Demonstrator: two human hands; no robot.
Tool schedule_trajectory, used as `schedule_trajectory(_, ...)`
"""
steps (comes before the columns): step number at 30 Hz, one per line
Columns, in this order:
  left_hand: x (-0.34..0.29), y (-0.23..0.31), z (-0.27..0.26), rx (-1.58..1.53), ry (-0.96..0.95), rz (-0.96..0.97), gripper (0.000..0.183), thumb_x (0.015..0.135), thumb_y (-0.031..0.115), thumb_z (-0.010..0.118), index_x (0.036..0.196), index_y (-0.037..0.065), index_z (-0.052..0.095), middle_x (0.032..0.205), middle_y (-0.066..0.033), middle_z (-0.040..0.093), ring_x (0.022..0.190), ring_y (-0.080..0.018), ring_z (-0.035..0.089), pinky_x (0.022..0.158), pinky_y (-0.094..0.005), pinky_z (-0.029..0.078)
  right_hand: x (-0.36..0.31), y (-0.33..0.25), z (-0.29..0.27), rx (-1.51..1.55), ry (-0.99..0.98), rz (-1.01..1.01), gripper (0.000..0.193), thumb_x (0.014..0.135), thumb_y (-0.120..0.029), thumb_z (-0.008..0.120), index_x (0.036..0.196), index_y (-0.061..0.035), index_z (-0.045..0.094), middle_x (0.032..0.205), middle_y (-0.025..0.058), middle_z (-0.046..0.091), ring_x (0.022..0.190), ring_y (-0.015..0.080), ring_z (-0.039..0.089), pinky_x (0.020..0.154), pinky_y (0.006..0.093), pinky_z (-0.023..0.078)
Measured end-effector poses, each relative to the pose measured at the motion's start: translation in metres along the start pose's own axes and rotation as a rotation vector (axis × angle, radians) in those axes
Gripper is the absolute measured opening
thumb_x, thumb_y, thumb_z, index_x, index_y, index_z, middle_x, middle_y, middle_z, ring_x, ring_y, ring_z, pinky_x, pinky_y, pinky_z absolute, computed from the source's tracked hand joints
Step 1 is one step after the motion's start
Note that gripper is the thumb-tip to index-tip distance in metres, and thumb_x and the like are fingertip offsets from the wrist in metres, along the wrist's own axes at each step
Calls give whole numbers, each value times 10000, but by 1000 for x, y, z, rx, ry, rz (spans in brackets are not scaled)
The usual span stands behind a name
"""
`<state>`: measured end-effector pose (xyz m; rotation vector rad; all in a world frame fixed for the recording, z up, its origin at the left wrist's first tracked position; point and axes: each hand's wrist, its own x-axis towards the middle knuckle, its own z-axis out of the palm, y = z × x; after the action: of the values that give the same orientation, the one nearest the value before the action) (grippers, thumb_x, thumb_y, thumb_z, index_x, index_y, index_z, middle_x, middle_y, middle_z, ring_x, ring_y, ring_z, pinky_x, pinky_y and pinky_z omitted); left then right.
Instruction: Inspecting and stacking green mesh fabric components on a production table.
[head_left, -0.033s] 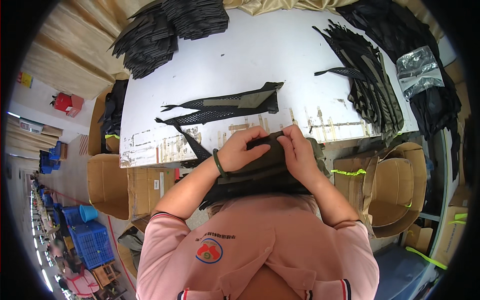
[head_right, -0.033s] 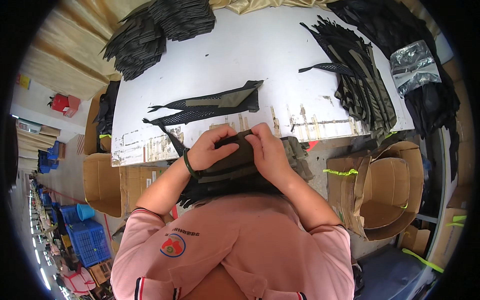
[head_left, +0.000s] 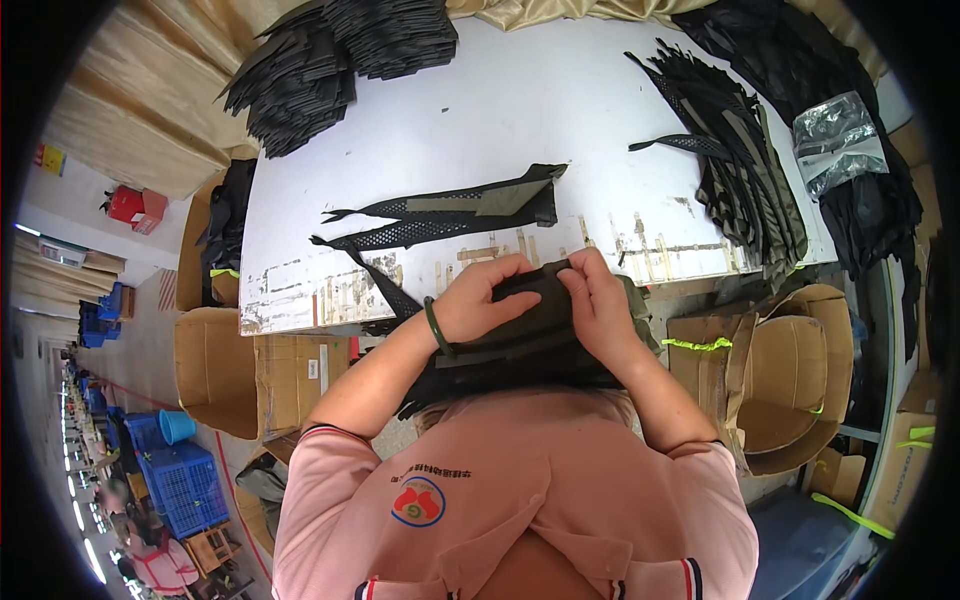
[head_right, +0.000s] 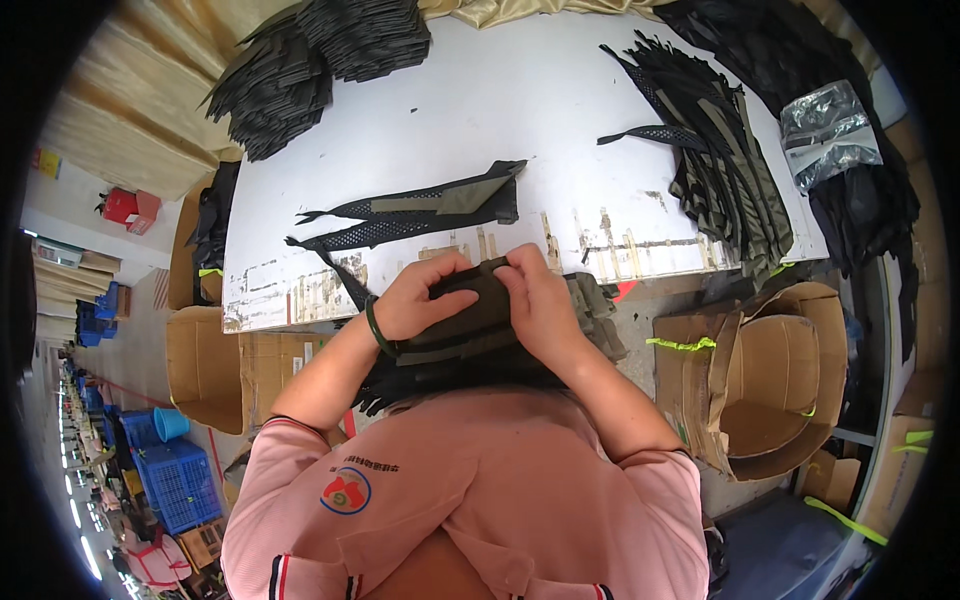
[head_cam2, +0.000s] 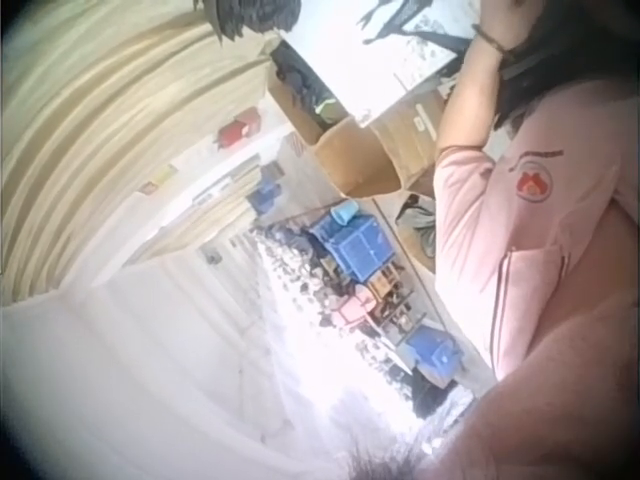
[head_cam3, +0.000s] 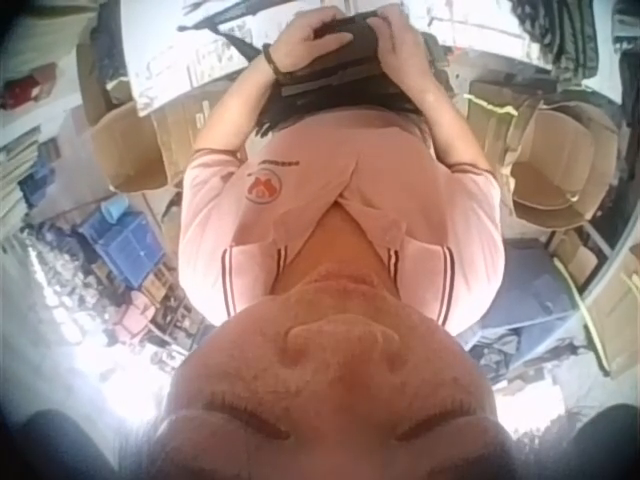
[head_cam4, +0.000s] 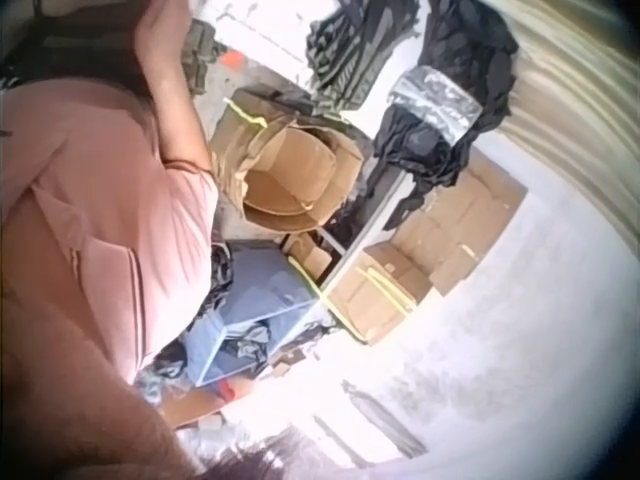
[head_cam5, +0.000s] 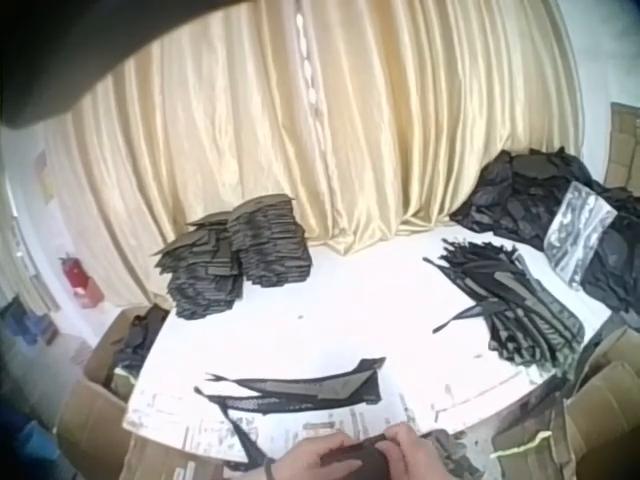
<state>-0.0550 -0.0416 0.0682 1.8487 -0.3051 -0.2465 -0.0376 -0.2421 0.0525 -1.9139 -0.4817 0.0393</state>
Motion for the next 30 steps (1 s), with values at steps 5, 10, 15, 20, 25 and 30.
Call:
schedule_trajectory(5, -12, -13, -22, 158, -240, -95, 221, 825, 112, 723, 989, 2, 624, 832, 0, 617, 802, -72, 534, 724, -240, 451, 4, 16, -11, 25, 123, -16, 66, 929, -51, 554, 958, -29, 499, 695, 155, 559, 602, 234, 528, 598, 316, 454)
schedule_trajectory(10, -28, -14, -36, -88, -388, -355, 239, 817, 115, 737, 1003, 1, 638, 861, 6, 643, 810, -51, 532, 714, -232, 458, 4, 26, -24, 12, 121, 24, 53, 923, -54, 573, 938, -26, 531, 663, 114, 529, 611, 136, 466, 582, 269, 424)
schedule_trajectory(15, -33, -4, -37, -185, -451, -360, 259, 831, 130, 729, 1033, 2, 629, 865, 4, 653, 794, -55, 535, 705, -238, 464, -7, 16, -31, -60, 59, 48, 65, 907, -48, 585, 939, -30, 531, 661, 137, 563, 578, 252, 539, 570, 317, 443)
schedule_trajectory(20, -37, -28, -12, 436, -479, -210, 370, 805, 281, 752, 1009, 7, 611, 824, -88, 619, 759, -168, 575, 702, -297, 473, -16, 29, -52, -292, -69, 85, 113, 902, -126, 599, 926, -34, 539, 715, 188, 622, 672, 400, 609, 589, 424, 475)
schedule_trajectory(25, 17, -86, -22, 541, 93, 0, 372, 780, 294, 735, 1015, 36, 605, 1038, -171, 624, 1008, -322, 587, 906, -393, 450, -35, 70, -57, -770, -225, 283, 249, 917, -307, 574, 877, -62, 560, 717, 181, 630, 698, 415, 612, 617, 489, 473)
schedule_trajectory(30, 99, -95, -34, 859, 450, 211, 389, 764, 251, 738, 1064, 47, 596, 1152, -165, 560, 1148, -353, 489, 964, -416, 412, -23, 48, -63, -623, -68, 255, 235, 867, -267, 638, 874, -49, 552, 815, 159, 642, 750, 385, 617, 638, 461, 472)
